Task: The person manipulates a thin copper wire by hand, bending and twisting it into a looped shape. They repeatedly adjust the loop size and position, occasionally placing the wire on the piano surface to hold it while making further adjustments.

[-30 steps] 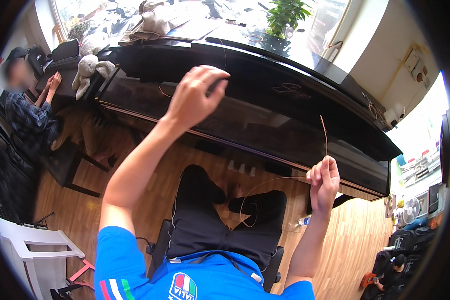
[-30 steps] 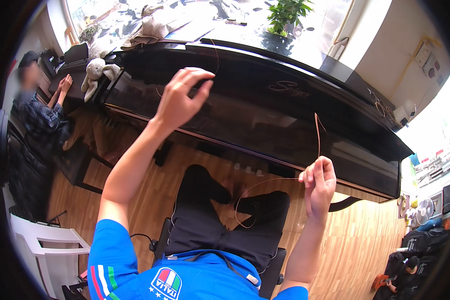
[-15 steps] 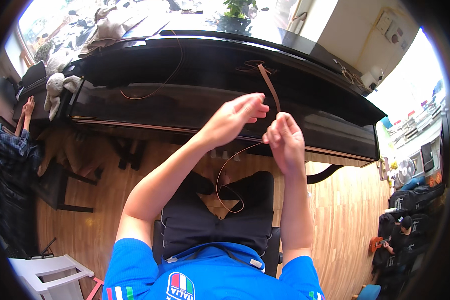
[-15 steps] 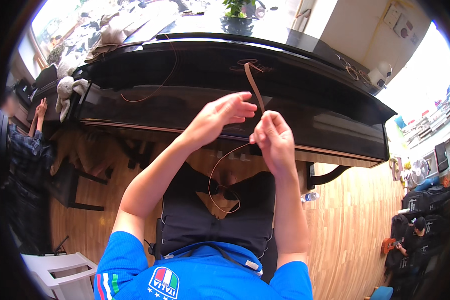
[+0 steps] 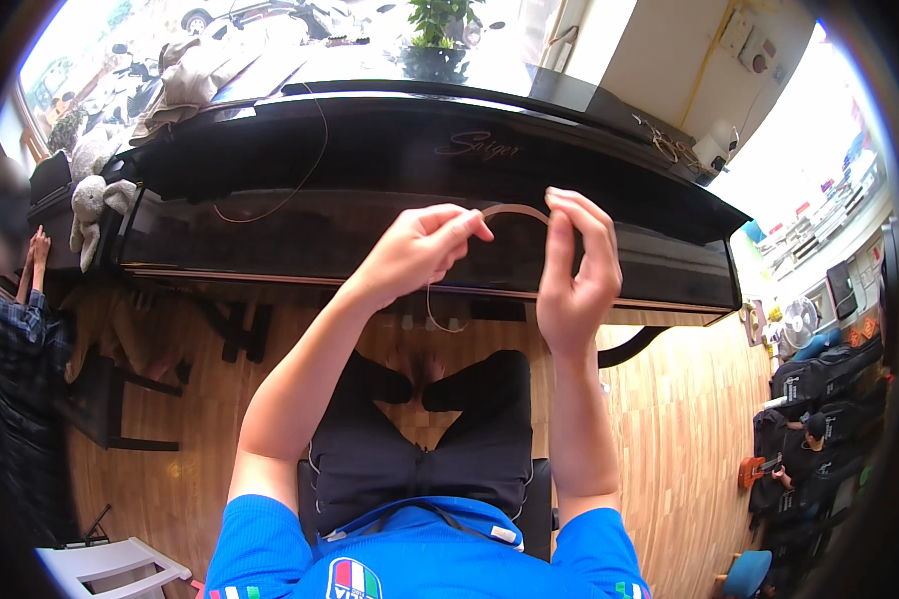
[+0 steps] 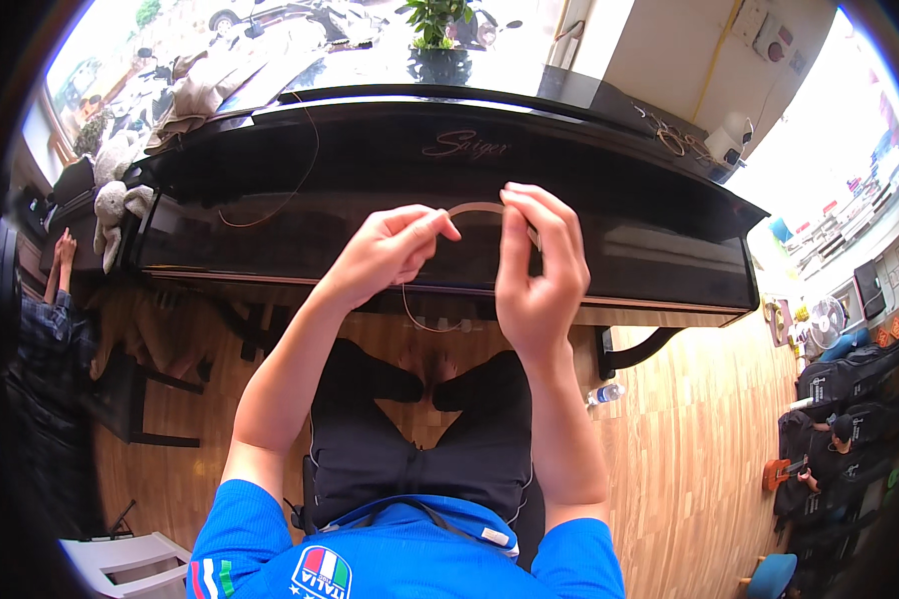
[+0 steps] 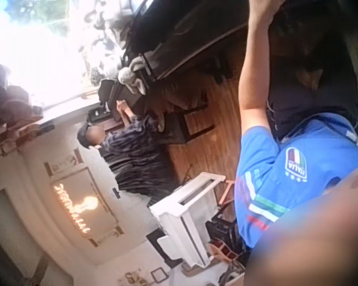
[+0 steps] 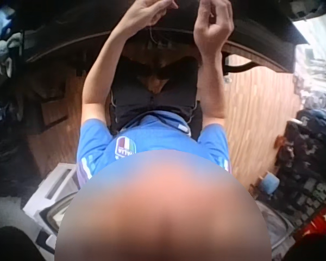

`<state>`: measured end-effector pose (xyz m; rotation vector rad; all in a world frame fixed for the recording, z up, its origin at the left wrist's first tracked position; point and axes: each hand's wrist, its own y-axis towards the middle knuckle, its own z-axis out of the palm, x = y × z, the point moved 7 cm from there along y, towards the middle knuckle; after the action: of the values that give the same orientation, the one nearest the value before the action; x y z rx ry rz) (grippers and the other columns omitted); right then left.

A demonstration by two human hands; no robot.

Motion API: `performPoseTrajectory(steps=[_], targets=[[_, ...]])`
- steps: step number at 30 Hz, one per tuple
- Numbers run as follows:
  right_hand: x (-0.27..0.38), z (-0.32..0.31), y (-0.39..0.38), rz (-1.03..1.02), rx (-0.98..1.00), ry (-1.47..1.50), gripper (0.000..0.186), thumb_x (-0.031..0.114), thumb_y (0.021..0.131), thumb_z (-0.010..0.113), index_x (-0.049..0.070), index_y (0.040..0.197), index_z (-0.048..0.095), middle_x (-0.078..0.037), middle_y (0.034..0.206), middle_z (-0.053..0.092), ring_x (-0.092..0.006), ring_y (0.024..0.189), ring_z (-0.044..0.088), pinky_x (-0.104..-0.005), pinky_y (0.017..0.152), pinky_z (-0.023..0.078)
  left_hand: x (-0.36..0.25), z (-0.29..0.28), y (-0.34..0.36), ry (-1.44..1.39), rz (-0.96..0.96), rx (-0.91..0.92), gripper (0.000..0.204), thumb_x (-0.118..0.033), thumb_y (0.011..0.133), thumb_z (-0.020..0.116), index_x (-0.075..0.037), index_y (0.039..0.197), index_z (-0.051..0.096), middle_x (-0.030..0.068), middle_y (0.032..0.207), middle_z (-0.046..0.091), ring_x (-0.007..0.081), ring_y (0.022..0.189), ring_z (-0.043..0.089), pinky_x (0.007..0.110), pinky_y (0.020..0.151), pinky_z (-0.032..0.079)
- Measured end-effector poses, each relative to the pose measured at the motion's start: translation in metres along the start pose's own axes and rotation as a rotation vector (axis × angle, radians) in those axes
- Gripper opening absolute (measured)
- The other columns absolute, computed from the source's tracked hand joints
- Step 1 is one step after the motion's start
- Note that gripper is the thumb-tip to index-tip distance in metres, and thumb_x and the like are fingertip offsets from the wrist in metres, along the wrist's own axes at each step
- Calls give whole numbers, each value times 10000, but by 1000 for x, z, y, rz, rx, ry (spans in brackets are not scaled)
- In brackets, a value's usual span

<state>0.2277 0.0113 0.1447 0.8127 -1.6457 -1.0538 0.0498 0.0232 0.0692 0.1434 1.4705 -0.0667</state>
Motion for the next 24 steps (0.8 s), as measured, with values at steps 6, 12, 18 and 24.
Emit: performPoseTrajectory(steps=[6, 12, 18, 24], targets=[[-55, 44, -28, 734, 559, 272, 354, 298, 1055, 556, 36, 834, 643, 66, 593, 428, -34, 515, 323, -250, 472, 249, -15, 7, 1, 319, 240, 36, 253, -243, 1018, 634, -14, 1052, 735, -35, 800, 651, 33, 732, 526, 213, 661, 442], [-53, 35, -78, 1252, 665, 1275, 376, 352, 1099, 431, 101, 835, 525, 83, 611, 310, -24, 492, 234, -208, 434, 200, 4, 0, -3, 216, 240, 119, 243, -243, 1003, 651, -30, 1053, 758, 22, 878, 737, 34, 798, 596, 226, 724, 486], [-39, 27, -40, 1036, 152, 1649, 329, 295, 1085, 481, 11, 1165, 625, 50, 727, 375, -48, 603, 334, -203, 499, 299, 25, 14, -1, 175, 158, -7, 233, -227, 1009, 638, -31, 1054, 754, -29, 739, 653, 25, 659, 483, 232, 590, 409], [-40, 21, -20, 590, 21, 879, 320, 181, 1053, 560, -38, 1278, 626, -100, 1015, 691, -107, 753, 609, -249, 683, 525, 7, 54, -21, 555, 294, 67, 220, -214, 1002, 605, -62, 1085, 741, 174, 906, 746, 281, 806, 737, 356, 745, 558]])
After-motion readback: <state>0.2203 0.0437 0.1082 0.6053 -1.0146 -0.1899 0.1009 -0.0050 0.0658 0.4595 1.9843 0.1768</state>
